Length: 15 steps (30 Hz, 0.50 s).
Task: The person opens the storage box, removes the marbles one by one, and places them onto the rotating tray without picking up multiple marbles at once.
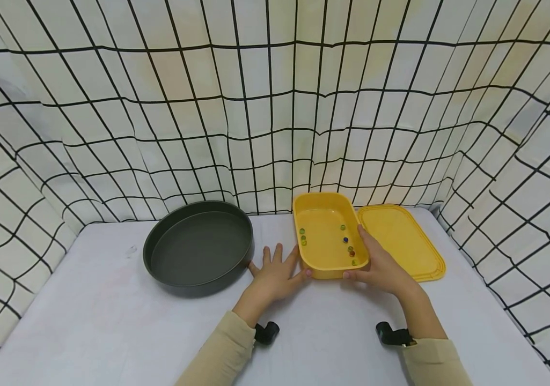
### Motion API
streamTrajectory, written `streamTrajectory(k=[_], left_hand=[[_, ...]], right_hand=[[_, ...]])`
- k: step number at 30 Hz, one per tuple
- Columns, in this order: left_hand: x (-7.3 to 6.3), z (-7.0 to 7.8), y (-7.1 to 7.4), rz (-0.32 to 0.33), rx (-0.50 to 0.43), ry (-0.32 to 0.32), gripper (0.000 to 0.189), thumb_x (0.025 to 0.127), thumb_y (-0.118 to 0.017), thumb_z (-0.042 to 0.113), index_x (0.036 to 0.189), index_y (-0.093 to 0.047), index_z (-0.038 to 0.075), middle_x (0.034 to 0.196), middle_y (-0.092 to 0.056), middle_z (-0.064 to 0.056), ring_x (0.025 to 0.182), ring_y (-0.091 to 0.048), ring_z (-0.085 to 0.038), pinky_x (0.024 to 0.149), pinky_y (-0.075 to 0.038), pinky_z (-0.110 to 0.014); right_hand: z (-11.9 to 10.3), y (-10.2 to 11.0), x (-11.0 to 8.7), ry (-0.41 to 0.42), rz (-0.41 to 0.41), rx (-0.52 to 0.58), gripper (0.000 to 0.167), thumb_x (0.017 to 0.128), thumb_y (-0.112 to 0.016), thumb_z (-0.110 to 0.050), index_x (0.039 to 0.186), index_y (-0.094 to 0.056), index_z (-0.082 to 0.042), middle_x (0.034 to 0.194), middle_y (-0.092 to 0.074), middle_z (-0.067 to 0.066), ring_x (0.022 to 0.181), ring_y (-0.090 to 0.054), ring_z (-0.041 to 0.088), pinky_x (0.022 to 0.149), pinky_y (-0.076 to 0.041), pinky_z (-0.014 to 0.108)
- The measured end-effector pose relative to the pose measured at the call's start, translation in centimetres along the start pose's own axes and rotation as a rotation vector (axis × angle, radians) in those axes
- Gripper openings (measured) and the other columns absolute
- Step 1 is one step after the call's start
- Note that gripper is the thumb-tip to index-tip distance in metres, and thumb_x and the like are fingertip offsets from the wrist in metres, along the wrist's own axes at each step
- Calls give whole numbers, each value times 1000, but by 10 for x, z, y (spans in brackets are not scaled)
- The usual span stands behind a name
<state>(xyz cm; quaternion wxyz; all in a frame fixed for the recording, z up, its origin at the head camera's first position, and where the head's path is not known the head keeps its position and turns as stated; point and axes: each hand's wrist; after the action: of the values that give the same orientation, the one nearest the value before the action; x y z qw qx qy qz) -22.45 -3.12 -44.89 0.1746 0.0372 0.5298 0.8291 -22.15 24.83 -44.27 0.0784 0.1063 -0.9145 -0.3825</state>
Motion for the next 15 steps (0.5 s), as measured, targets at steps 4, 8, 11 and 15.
streamTrajectory(k=[4,8,11,15], left_hand=[[0,0,1,0,2,2,82,93,-39,75,159,-26,28,161,-21,-25,147,-9,-55,102,-9,-84],[1,-1,2,-6,7,-3,82,93,-38,75,159,-26,28,161,-22,-25,147,-10,-55,103,-10,-84],[-2,-4,6,-18,7,-11,80,93,-39,74,158,-30,27,160,-28,-23,145,-18,-55,104,-15,-82],[-17,-8,20,-24,-2,-54,71,95,-47,67,151,-44,23,151,-46,-16,140,-40,-44,107,-32,-70]], right_hand=[[-2,1,1,15,3,-8,125,73,-86,-48,160,-7,-7,166,-10,17,152,-12,39,119,-16,61],[-3,2,1,29,13,-26,124,73,-87,-47,160,-9,-6,166,-12,18,152,-13,39,119,-17,60],[-5,2,1,25,8,-32,125,72,-87,-49,160,-9,-6,165,-11,19,152,-13,40,118,-18,60],[-10,3,0,-3,3,-58,126,70,-86,-54,160,-10,-9,165,-9,22,152,-11,41,118,-18,61]])
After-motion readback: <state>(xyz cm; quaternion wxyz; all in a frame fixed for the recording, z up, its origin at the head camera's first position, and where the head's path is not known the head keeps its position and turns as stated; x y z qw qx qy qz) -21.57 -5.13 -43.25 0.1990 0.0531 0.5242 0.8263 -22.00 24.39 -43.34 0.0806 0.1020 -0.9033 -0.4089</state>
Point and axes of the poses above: each hand's wrist, its own x-axis towards the middle knuckle, its own y-axis out of the back of the hand, z = x × y
